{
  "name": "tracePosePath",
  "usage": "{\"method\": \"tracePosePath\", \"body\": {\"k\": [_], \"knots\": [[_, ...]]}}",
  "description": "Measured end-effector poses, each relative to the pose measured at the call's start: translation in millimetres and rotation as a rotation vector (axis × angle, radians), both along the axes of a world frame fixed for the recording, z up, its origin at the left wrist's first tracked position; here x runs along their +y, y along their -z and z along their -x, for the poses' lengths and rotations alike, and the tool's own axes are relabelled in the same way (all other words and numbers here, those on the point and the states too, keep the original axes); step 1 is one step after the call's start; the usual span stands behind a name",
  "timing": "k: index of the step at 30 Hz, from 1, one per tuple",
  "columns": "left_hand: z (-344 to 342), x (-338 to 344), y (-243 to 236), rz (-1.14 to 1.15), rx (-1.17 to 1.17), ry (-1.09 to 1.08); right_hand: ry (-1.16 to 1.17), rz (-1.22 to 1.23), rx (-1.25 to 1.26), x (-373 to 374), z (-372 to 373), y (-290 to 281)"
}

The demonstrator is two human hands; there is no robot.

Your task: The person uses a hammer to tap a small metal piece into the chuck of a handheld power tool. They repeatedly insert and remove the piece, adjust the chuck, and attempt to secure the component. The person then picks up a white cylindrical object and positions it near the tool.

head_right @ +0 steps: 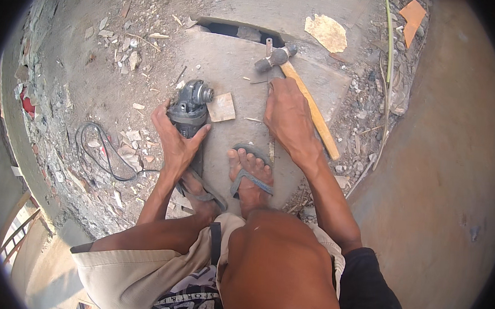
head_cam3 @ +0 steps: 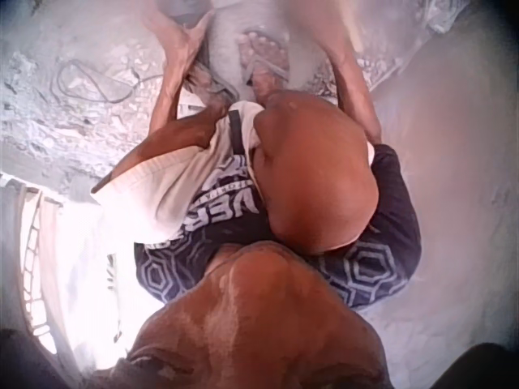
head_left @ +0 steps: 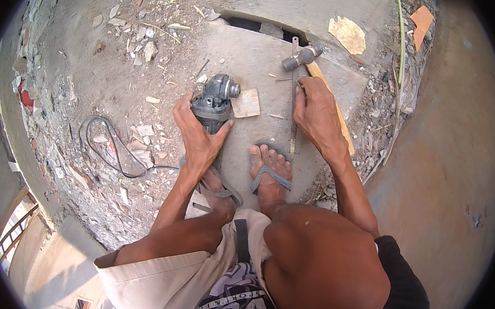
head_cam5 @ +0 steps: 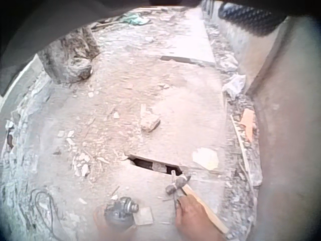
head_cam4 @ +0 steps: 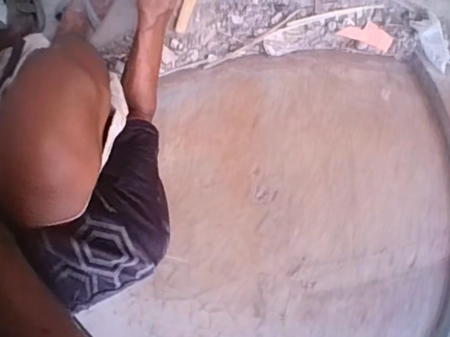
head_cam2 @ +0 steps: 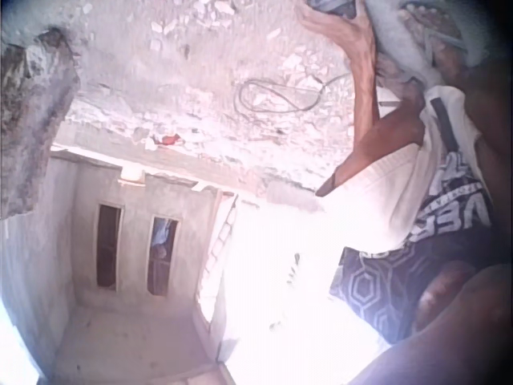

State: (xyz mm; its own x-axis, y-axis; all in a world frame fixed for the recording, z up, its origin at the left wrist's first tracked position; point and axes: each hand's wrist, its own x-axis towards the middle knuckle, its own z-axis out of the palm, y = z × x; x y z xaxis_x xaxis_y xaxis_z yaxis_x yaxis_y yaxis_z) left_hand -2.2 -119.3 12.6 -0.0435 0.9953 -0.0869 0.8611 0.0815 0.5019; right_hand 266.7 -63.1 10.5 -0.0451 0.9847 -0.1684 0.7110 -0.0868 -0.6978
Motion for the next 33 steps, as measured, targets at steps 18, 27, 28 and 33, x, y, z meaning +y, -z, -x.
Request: {"method": "tracePosePath", "body": {"k": [18,27,28,33], "knots": [[32,-11,-25,0.174,-0.278,-0.17,-0.218,-0.011,0.07,-3,37,-1],[73,-14,-8,0.257,-0.385,-0.169,-0.34,0.024,-0.155,0,42,0],[76,-15,-7,0.211,-0.297,-0.081,-0.336,0.054,-0.168,-1,43,-2],[62,-35,11,0.126,-0.345,-0.095,-0.312,-0.06,-0.184,-5,49,-11]]}}
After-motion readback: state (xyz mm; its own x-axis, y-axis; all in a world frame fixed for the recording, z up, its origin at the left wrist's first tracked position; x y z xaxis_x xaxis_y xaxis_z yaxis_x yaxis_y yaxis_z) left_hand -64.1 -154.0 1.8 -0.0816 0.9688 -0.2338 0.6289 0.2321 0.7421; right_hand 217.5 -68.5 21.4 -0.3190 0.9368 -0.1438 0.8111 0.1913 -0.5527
